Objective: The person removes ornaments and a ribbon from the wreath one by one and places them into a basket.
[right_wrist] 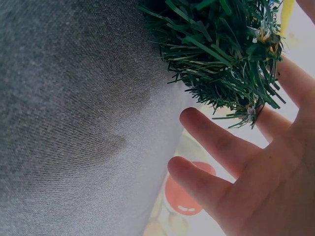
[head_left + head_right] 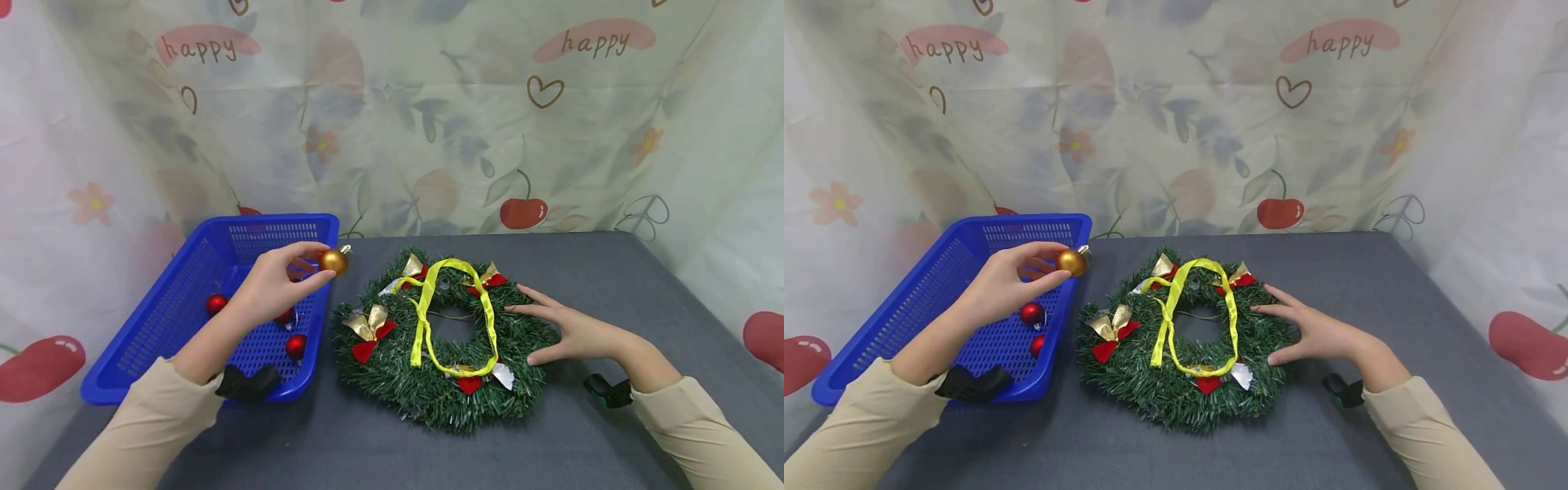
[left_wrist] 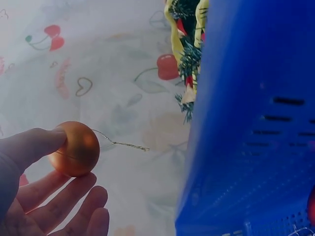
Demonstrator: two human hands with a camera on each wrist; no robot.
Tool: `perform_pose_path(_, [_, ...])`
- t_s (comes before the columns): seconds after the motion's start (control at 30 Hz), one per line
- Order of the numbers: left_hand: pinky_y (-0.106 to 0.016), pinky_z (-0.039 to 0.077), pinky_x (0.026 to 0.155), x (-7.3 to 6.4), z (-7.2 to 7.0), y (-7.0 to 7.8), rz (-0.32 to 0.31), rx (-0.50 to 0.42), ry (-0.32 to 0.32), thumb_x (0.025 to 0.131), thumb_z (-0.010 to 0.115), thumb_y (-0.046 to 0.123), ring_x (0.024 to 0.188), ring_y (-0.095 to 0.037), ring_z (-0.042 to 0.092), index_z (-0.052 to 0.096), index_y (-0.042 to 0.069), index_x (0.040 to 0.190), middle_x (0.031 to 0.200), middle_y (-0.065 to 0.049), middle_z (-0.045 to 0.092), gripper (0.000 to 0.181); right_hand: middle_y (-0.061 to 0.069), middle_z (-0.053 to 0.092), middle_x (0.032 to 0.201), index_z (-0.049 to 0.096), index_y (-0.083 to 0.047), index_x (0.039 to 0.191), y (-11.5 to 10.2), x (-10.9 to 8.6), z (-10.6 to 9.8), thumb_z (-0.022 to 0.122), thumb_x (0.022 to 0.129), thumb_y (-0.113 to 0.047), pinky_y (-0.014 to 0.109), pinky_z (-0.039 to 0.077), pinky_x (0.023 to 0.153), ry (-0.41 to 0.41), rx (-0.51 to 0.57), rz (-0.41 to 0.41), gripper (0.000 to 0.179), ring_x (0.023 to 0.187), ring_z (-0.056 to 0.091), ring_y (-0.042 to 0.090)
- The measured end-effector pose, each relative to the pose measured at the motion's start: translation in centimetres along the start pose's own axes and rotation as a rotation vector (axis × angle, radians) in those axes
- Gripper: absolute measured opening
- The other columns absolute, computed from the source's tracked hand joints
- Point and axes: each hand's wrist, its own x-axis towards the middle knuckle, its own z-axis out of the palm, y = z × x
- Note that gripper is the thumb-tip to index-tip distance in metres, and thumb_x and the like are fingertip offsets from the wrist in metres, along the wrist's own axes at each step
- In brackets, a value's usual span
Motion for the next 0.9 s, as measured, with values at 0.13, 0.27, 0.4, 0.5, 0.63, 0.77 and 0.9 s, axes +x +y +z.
perform_pose_path(0.13, [-0.04, 0.055, 0.079, -0.1, -0.3, -0.5, -0.019, 0.003, 0.002, 0.089, 0.064, 0.026, 0.098, -0.029, 0.065, 0.059, 0.011, 0.123, 0.118, -0.014, 0.064, 0.038, 0.02, 0.006, 0.156, 0.043, -0.014, 0.14, 0.1, 0.0, 0.0, 0.073, 0.077, -0.039, 0.07, 0.028, 0.096, 0.0, 0.003, 0.002, 0.074, 0.137, 0.012, 0.052])
perform_pose_path(0.27, [-0.039, 0.055, 0.077, 0.0, -0.5, -1.1, -0.029, 0.012, 0.008, 0.089, 0.064, 0.027, 0.097, -0.029, 0.065, 0.059, 0.011, 0.123, 0.117, -0.014, 0.064, 0.039, 0.021, 0.006, 0.155, 0.043, -0.014, 0.14, 0.1, 0.0, 0.1, 0.074, 0.077, -0.038, 0.071, 0.027, 0.096, 0.002, 0.005, 0.0, 0.074, 0.137, 0.012, 0.052])
perform_pose_path(0.4, [-0.037, 0.055, 0.075, 0.0, -0.7, -1.6, -0.035, 0.025, 0.012, 0.089, 0.064, 0.027, 0.095, -0.029, 0.065, 0.059, 0.01, 0.123, 0.114, -0.015, 0.065, 0.038, 0.02, 0.006, 0.156, 0.043, -0.014, 0.14, 0.1, 0.0, 0.1, 0.073, 0.077, -0.039, 0.071, 0.027, 0.096, 0.001, 0.003, 0.005, 0.074, 0.138, 0.012, 0.052])
perform_pose_path(0.5, [-0.036, 0.055, 0.074, 0.0, -0.9, -1.9, -0.044, 0.031, 0.012, 0.089, 0.063, 0.027, 0.096, -0.03, 0.065, 0.059, 0.01, 0.124, 0.116, -0.016, 0.064, 0.039, 0.02, 0.006, 0.156, 0.043, -0.015, 0.14, 0.1, 0.0, 0.1, 0.073, 0.077, -0.04, 0.071, 0.028, 0.096, -0.003, 0.002, 0.012, 0.074, 0.138, 0.013, 0.052])
perform_pose_path(0.63, [-0.037, 0.055, 0.074, 0.0, -1.3, -2.4, -0.058, 0.036, 0.01, 0.09, 0.062, 0.029, 0.098, -0.031, 0.064, 0.058, 0.009, 0.124, 0.118, -0.016, 0.063, 0.04, 0.02, 0.006, 0.156, 0.042, -0.015, 0.14, 0.0, 0.0, 0.1, 0.073, 0.077, -0.04, 0.071, 0.028, 0.096, -0.004, 0.001, 0.012, 0.074, 0.138, 0.013, 0.052])
perform_pose_path(0.77, [-0.041, 0.054, 0.077, 0.1, -1.7, -2.8, -0.074, 0.05, 0.015, 0.09, 0.061, 0.031, 0.098, -0.032, 0.064, 0.057, 0.009, 0.125, 0.119, -0.017, 0.062, 0.041, 0.02, 0.006, 0.156, 0.043, -0.014, 0.14, 0.0, 0.0, 0.1, 0.073, 0.077, -0.039, 0.07, 0.028, 0.096, -0.003, 0.001, 0.008, 0.074, 0.137, 0.013, 0.052])
perform_pose_path(0.9, [-0.044, 0.053, 0.08, 0.2, -2.0, -3.3, -0.087, 0.065, 0.018, 0.091, 0.06, 0.032, 0.099, -0.032, 0.064, 0.057, 0.008, 0.126, 0.12, -0.017, 0.062, 0.042, 0.02, 0.006, 0.156, 0.043, -0.014, 0.14, 0.0, 0.0, 0.1, 0.073, 0.078, -0.039, 0.07, 0.028, 0.096, -0.005, 0.004, 0.009, 0.074, 0.138, 0.012, 0.052])
